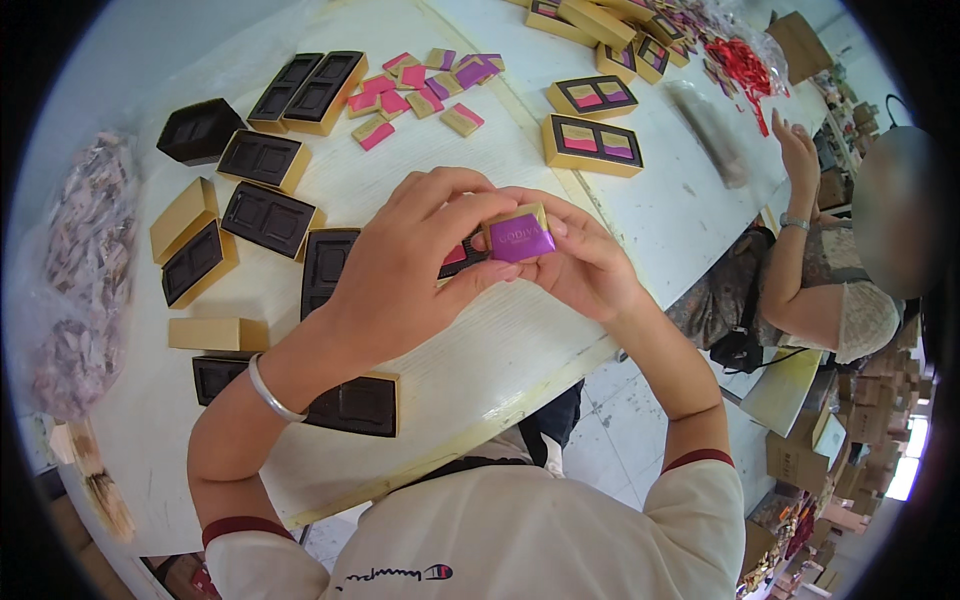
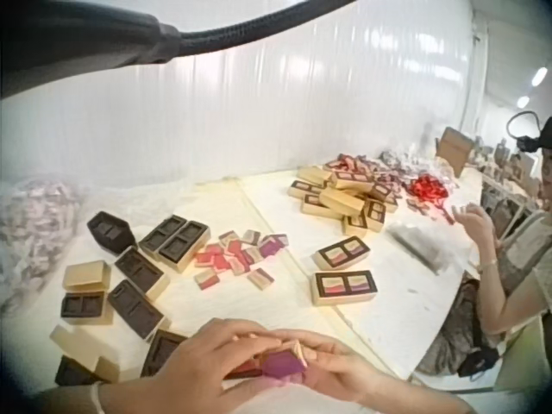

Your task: The person assembles small cosmetic compacts by placing two colored inserts into black trays, closing them with gold lids, and then wrapping each finished unit in clear plastic film. The person works at a white table with a coworker visible in the background.

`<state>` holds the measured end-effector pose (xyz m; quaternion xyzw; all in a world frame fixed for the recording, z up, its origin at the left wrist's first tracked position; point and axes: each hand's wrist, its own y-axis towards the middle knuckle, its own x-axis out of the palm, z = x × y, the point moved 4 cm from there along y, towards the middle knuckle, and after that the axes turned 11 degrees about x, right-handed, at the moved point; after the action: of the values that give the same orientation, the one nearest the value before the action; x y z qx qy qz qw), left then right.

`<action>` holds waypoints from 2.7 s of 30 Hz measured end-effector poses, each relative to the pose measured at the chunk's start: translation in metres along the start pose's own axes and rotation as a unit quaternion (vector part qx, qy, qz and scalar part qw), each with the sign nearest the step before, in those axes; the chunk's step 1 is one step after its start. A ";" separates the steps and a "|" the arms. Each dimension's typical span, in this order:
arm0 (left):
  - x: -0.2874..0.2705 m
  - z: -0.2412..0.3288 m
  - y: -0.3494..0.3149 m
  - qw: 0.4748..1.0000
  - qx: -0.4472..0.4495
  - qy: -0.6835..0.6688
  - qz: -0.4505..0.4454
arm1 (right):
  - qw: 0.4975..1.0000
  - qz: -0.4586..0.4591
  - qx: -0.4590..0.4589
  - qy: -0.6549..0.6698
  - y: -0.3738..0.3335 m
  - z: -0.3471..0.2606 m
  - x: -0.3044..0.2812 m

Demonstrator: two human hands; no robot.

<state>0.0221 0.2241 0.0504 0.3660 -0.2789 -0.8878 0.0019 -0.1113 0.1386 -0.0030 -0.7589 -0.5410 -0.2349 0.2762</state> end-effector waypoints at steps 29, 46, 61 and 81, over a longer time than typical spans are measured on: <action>0.006 -0.024 -0.003 0.818 -0.297 -0.491 0.034 | 0.566 0.161 -0.391 -0.708 -0.022 -0.023 0.055; 0.022 -0.033 -0.028 0.975 -0.098 0.115 -0.164 | 0.544 0.132 -0.237 -0.794 -0.005 -0.004 0.008; 0.021 -0.029 -0.025 0.970 -0.118 0.106 -0.185 | 0.829 0.252 0.042 -0.497 0.015 0.001 -0.039; -0.027 -0.009 -0.099 0.932 -0.232 0.210 -0.183 | 0.548 0.248 -0.155 -0.784 -0.025 -0.069 -0.083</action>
<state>0.0676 0.3083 0.0135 0.5783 0.0133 -0.8155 -0.0171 -0.1647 0.0409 -0.0022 -0.7769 -0.2885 0.4504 -0.3322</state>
